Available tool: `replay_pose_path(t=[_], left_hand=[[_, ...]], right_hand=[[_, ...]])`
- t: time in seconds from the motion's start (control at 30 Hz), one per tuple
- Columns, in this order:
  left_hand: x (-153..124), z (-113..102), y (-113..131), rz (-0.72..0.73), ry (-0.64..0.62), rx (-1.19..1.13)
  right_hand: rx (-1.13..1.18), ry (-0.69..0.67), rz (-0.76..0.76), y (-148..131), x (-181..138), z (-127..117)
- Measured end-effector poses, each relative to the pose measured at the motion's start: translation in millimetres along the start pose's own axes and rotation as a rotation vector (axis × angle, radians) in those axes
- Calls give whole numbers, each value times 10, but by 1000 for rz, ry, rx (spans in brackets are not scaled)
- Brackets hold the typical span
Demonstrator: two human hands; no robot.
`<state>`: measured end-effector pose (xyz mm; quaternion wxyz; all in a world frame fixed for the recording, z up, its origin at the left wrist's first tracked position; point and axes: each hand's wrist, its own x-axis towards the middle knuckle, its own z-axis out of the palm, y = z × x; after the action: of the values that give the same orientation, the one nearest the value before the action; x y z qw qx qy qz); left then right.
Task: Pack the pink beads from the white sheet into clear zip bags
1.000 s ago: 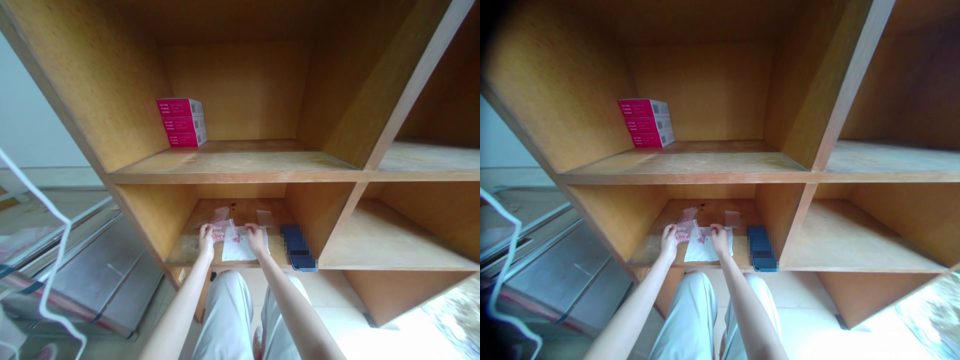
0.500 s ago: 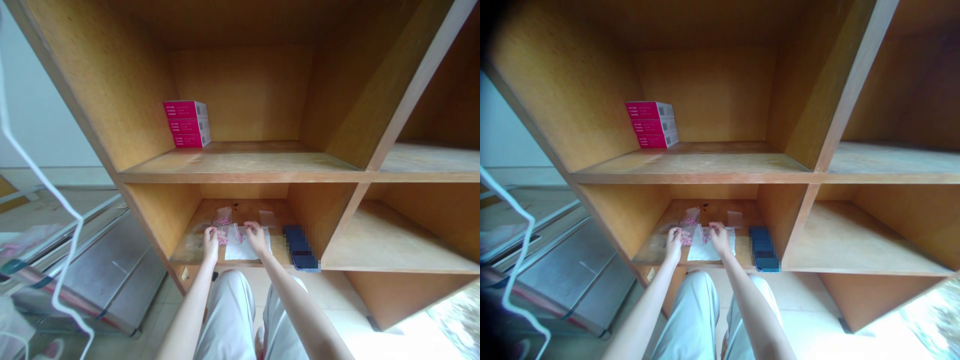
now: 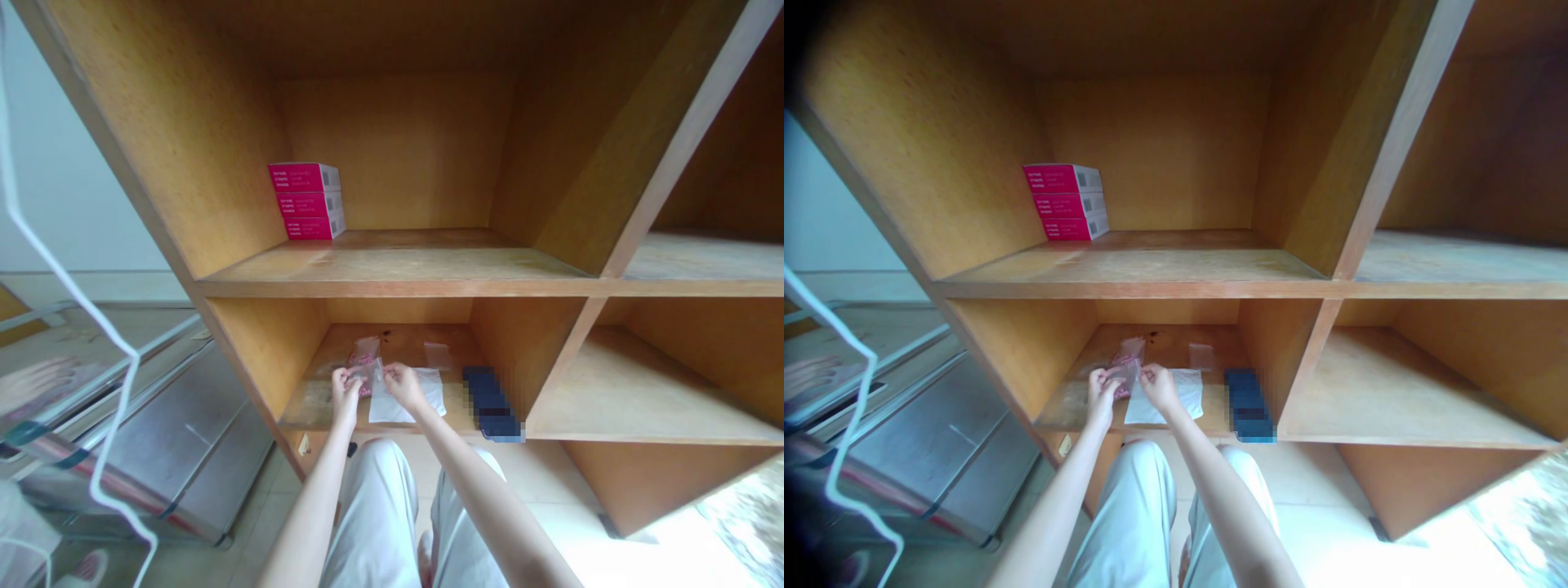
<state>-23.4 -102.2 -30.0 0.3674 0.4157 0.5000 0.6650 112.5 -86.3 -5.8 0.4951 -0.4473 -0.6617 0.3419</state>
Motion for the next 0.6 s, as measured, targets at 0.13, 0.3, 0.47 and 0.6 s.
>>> replay_pose_path(t=[0.13,0.3,0.47,0.6], left_hand=[[-29,-19,36,73,-115,101],[-54,-9,64,67,-143,109],[-32,-5,52,78,-166,105],[-14,-7,70,160,-147,164]], right_hand=[[-8,5,11,-29,-12,47],[17,-19,6,-69,-42,87],[0,-88,-33,-66,-52,106],[-14,-115,-46,-48,-48,121]])
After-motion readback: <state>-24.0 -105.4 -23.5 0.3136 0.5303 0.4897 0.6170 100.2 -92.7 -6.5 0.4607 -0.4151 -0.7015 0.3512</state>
